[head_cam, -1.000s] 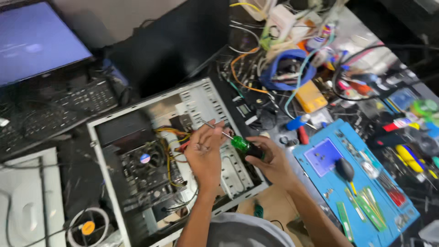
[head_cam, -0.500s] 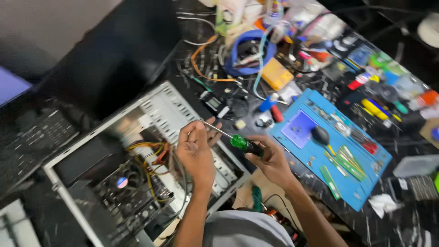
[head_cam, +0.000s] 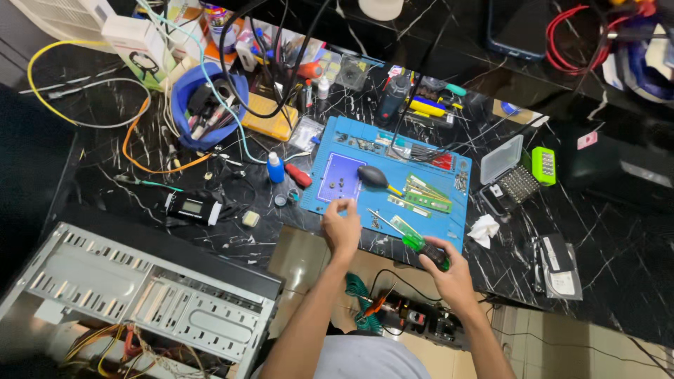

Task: The person works inside an open computer case, manipulating internal components and wires with their hands. They use a screwdriver to tighten screws on the motherboard and handle a green circuit board, placing it on a blue mat before returning to the case.

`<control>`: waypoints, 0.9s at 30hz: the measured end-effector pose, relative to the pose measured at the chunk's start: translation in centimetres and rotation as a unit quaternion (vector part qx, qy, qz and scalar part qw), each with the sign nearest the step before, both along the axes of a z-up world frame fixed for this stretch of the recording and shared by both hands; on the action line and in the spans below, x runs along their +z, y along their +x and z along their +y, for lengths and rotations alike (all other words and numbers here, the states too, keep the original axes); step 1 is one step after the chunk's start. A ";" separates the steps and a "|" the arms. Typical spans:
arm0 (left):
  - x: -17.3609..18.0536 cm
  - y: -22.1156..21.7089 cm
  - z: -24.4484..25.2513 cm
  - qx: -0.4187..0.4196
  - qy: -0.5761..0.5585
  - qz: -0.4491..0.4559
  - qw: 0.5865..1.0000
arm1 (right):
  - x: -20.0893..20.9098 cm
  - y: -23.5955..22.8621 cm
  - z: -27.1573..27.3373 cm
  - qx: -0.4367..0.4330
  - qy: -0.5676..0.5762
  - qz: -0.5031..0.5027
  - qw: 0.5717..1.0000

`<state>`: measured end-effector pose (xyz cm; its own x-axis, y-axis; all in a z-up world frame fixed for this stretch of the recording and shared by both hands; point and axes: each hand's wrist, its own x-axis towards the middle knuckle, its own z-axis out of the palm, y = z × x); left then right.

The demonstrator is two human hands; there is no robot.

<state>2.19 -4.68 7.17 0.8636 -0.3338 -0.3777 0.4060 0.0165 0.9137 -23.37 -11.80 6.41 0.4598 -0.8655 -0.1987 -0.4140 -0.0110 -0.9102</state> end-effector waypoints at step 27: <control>0.6 2.6 45.7 0.038 0.503 -0.115 0.856 | 9.1 26.2 18.1 0.477 -0.038 -0.142 0.867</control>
<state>4.78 41.06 7.73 0.9585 0.1202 -0.2584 0.2460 -0.8066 0.5374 2.82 6.32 15.56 0.9943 -0.0710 0.0801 0.0564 -0.2887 -0.9557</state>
